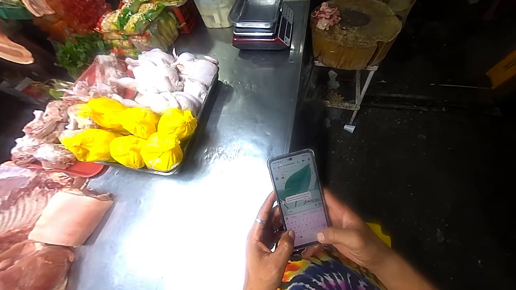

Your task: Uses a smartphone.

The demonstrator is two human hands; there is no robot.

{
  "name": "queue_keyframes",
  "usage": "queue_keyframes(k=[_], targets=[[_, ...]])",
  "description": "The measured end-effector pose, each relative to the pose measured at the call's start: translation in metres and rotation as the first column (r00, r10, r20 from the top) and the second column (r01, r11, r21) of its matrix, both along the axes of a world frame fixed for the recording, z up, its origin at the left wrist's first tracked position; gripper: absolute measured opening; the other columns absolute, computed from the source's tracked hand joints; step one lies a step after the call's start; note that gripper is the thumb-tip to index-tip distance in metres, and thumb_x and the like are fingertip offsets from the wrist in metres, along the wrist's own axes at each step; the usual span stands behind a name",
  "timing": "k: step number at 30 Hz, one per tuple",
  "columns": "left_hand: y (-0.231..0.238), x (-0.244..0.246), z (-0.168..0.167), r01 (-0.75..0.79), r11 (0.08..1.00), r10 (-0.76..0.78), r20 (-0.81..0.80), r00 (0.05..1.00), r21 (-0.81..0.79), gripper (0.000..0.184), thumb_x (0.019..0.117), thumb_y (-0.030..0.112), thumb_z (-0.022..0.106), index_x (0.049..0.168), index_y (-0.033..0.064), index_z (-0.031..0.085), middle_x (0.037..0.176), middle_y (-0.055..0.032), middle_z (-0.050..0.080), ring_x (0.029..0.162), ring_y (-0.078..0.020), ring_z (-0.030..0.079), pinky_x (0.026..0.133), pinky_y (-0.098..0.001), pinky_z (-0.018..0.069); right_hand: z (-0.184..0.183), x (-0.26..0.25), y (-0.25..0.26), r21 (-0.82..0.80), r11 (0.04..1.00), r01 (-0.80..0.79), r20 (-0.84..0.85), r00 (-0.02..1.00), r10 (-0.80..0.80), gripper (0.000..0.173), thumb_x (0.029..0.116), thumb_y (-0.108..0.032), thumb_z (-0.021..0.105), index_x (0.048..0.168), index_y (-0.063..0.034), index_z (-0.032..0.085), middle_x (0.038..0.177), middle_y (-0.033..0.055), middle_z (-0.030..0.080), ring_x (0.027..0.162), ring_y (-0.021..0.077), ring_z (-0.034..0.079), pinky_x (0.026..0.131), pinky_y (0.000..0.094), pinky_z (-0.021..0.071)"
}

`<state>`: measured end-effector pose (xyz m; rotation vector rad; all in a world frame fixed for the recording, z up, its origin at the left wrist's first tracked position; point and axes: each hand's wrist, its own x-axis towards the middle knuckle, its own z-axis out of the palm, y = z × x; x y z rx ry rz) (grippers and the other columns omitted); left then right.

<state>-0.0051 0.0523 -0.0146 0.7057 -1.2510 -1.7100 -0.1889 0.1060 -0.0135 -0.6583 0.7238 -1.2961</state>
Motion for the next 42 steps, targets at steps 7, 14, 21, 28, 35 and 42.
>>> queue_keyframes(k=[7, 14, 21, 28, 35, 42], targets=[[0.001, -0.004, -0.001, -0.036, 0.999, 0.036, 0.020, 0.999, 0.017, 0.070, 0.0856, -0.014, 0.057, 0.151, -0.0111, 0.032, 0.125, -0.0125, 0.069, 0.106, -0.0155, 0.071, 0.092, -0.0300, 0.0594, -0.003, -0.001, 0.001, 0.002, 1.000, -0.003, 0.009, 1.000, 0.003, 0.082, 0.0854, 0.009, 0.050, 0.158, -0.0094, 0.017, 0.136, 0.0143, 0.061, 0.111, 0.0316, 0.071, 0.077, 0.0477, 0.0661], [0.001, -0.002, 0.001, -0.001, 1.000, 0.001, -0.010, 1.000, 0.014, 0.071, 0.0858, -0.011, 0.056, 0.152, -0.0113, 0.030, 0.127, -0.0123, 0.068, 0.109, -0.0148, 0.070, 0.095, -0.0298, 0.0577, -0.005, -0.002, 0.003, -0.009, 1.000, -0.003, 0.067, 0.998, 0.003, 0.078, 0.0879, 0.008, 0.043, 0.159, -0.0099, 0.017, 0.137, 0.0135, 0.060, 0.112, 0.0297, 0.070, 0.080, 0.0473, 0.0653], [0.006, -0.003, -0.001, 0.039, 0.999, -0.040, -0.031, 0.999, -0.019, 0.074, 0.0864, -0.011, 0.059, 0.154, -0.0096, 0.028, 0.130, -0.0119, 0.067, 0.111, -0.0156, 0.069, 0.095, -0.0305, 0.0581, 0.001, 0.006, 0.001, 0.027, 0.990, 0.136, -0.116, 0.984, -0.132, 0.075, 0.0912, 0.002, 0.063, 0.155, -0.0069, 0.025, 0.129, 0.0107, 0.065, 0.105, 0.0245, 0.073, 0.068, 0.0374, 0.0672], [0.010, -0.012, -0.003, 0.001, 1.000, -0.002, -0.027, 1.000, -0.031, 0.073, 0.0874, -0.011, 0.061, 0.153, -0.0095, 0.030, 0.131, -0.0140, 0.066, 0.111, -0.0184, 0.070, 0.093, -0.0320, 0.0595, -0.002, 0.006, 0.000, -0.003, 0.981, 0.192, -0.157, 0.969, -0.190, 0.076, 0.0883, 0.004, 0.068, 0.153, -0.0037, 0.028, 0.128, 0.0110, 0.066, 0.104, 0.0228, 0.073, 0.066, 0.0350, 0.0665], [0.003, -0.007, -0.001, -0.030, 0.999, 0.030, -0.008, 1.000, 0.017, 0.072, 0.0852, -0.013, 0.058, 0.152, -0.0102, 0.030, 0.125, -0.0111, 0.070, 0.107, -0.0154, 0.071, 0.094, -0.0306, 0.0585, -0.009, -0.005, 0.003, -0.024, 1.000, 0.011, 0.109, 0.994, -0.009, 0.077, 0.0890, 0.003, 0.047, 0.159, -0.0083, 0.018, 0.138, 0.0124, 0.060, 0.115, 0.0297, 0.069, 0.079, 0.0487, 0.0647], [0.005, -0.002, 0.000, 0.004, 1.000, -0.003, -0.044, 0.999, 0.019, 0.074, 0.0864, -0.011, 0.060, 0.153, -0.0090, 0.029, 0.129, -0.0122, 0.068, 0.109, -0.0164, 0.070, 0.095, -0.0313, 0.0580, -0.007, 0.001, 0.002, -0.080, 0.997, 0.022, -0.034, 0.999, -0.025, 0.090, 0.0870, 0.006, 0.063, 0.159, -0.0056, 0.011, 0.138, 0.0115, 0.060, 0.113, 0.0282, 0.070, 0.080, 0.0444, 0.0663]])
